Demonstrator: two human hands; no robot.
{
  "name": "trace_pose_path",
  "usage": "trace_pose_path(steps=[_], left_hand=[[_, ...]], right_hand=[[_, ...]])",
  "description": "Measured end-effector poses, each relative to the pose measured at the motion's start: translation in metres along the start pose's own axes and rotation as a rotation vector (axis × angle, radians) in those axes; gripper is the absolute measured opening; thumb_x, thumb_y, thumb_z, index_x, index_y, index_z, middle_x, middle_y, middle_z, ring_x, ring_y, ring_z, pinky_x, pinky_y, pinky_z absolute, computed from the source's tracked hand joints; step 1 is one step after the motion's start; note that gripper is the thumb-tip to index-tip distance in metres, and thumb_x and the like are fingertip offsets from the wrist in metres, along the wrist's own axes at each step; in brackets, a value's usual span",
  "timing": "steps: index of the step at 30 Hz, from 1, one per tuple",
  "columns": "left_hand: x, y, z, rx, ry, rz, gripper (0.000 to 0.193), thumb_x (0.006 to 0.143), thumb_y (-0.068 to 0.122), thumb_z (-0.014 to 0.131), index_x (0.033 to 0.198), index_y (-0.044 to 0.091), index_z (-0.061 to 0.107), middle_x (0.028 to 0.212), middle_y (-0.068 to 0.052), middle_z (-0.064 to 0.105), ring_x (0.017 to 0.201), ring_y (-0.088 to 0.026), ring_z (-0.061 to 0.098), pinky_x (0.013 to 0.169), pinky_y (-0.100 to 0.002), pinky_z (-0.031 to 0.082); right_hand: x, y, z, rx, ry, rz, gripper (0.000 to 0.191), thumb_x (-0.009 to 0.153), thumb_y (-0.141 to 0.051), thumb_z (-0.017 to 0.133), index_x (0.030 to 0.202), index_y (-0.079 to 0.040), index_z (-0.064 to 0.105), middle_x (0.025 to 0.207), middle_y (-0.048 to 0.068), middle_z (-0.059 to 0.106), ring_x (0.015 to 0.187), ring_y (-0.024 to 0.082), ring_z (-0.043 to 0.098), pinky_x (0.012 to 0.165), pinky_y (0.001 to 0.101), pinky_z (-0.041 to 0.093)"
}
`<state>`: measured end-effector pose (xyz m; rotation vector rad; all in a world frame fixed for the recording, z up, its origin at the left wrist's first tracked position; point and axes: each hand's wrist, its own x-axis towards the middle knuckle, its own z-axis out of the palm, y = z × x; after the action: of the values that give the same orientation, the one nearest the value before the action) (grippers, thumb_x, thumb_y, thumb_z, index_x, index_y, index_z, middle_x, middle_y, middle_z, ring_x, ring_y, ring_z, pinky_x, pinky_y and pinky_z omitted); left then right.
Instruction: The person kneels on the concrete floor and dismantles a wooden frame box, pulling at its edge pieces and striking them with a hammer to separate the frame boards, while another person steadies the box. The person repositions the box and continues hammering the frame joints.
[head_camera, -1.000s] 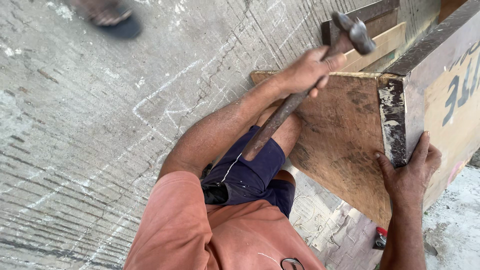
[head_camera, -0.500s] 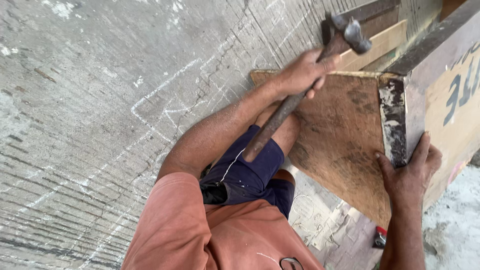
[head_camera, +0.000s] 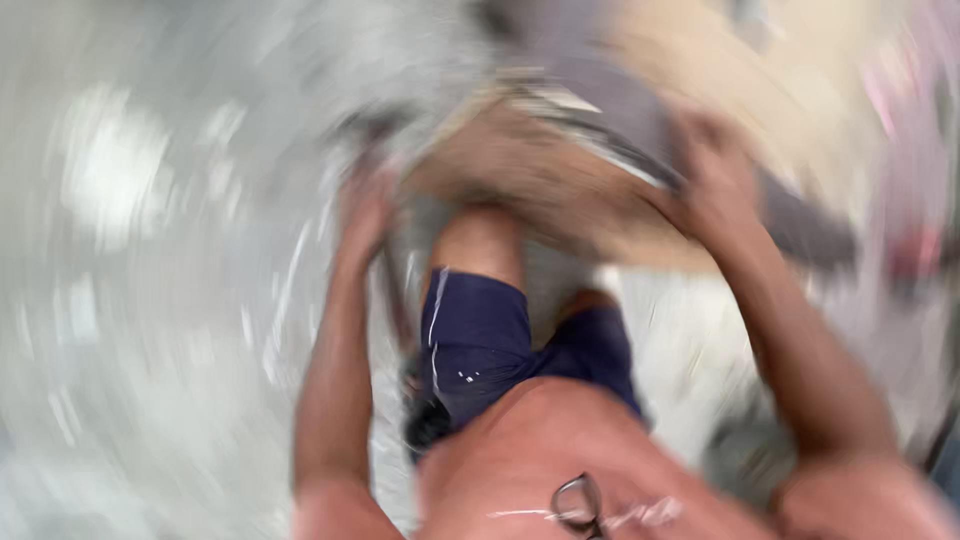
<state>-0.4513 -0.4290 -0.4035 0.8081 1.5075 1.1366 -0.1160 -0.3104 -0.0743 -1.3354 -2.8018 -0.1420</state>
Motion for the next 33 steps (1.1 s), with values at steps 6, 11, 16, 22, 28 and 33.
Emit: trace_pose_path(steps=[6,11,16,22,28,33], left_hand=[[-0.094,-0.078,0.000,0.957,0.157,-0.416,0.054,0.086,0.036,0.074,0.131,0.009,0.061,0.120,-0.026,0.067,0.112,-0.044,0.064,0.094,-0.053,0.052],[-0.115,-0.015,0.001,0.976,0.348,0.067,0.042,0.086,0.030,0.077,0.120,0.006,0.071,0.116,-0.022,0.071,0.108,-0.042,0.067,0.093,-0.052,0.053],[-0.091,0.163,0.046,0.698,0.291,1.069,0.029,0.096,0.004,0.079,0.123,0.003,0.068,0.129,-0.014,0.071,0.125,-0.034,0.066,0.111,-0.045,0.051],[-0.060,0.324,0.153,0.857,-0.073,1.241,0.043,0.108,0.044,0.067,0.133,0.008,0.068,0.142,-0.014,0.065,0.140,-0.036,0.056,0.119,-0.051,0.041],[-0.051,0.328,0.176,1.202,-0.026,1.100,0.055,0.104,0.055,0.064,0.133,0.009,0.070,0.129,-0.014,0.068,0.121,-0.035,0.060,0.108,-0.050,0.039],[-0.045,0.318,0.167,1.220,-0.025,1.092,0.056,0.106,0.057,0.063,0.134,0.009,0.069,0.130,-0.013,0.068,0.122,-0.033,0.061,0.109,-0.049,0.039]], right_hand=[[-0.017,0.009,-0.011,0.018,0.066,-0.043,0.101,0.074,-0.033,0.091,0.159,-0.014,0.040,0.138,0.016,0.051,0.125,0.038,0.050,0.110,0.0492,0.042],[-0.011,0.000,-0.010,0.043,0.103,-0.038,0.100,0.074,-0.033,0.090,0.159,-0.016,0.040,0.133,0.016,0.052,0.124,0.036,0.050,0.108,0.0524,0.041],[-0.006,0.001,0.020,0.077,0.240,-0.030,0.079,0.093,-0.016,0.079,0.162,-0.020,0.041,0.134,0.015,0.054,0.128,0.035,0.052,0.112,0.0530,0.040],[0.005,0.005,0.051,0.143,0.256,-0.015,0.070,0.093,-0.017,0.071,0.155,-0.010,0.041,0.141,0.019,0.052,0.136,0.038,0.047,0.115,0.0532,0.036],[-0.048,0.042,0.020,0.180,0.027,0.023,0.111,0.067,-0.047,0.090,0.154,-0.007,0.033,0.157,0.019,0.036,0.143,0.034,0.036,0.118,0.0566,0.022],[-0.175,0.154,0.005,0.040,0.090,0.171,0.100,0.068,-0.039,0.091,0.156,-0.021,0.045,0.157,0.011,0.047,0.143,0.033,0.046,0.113,0.0533,0.039]])
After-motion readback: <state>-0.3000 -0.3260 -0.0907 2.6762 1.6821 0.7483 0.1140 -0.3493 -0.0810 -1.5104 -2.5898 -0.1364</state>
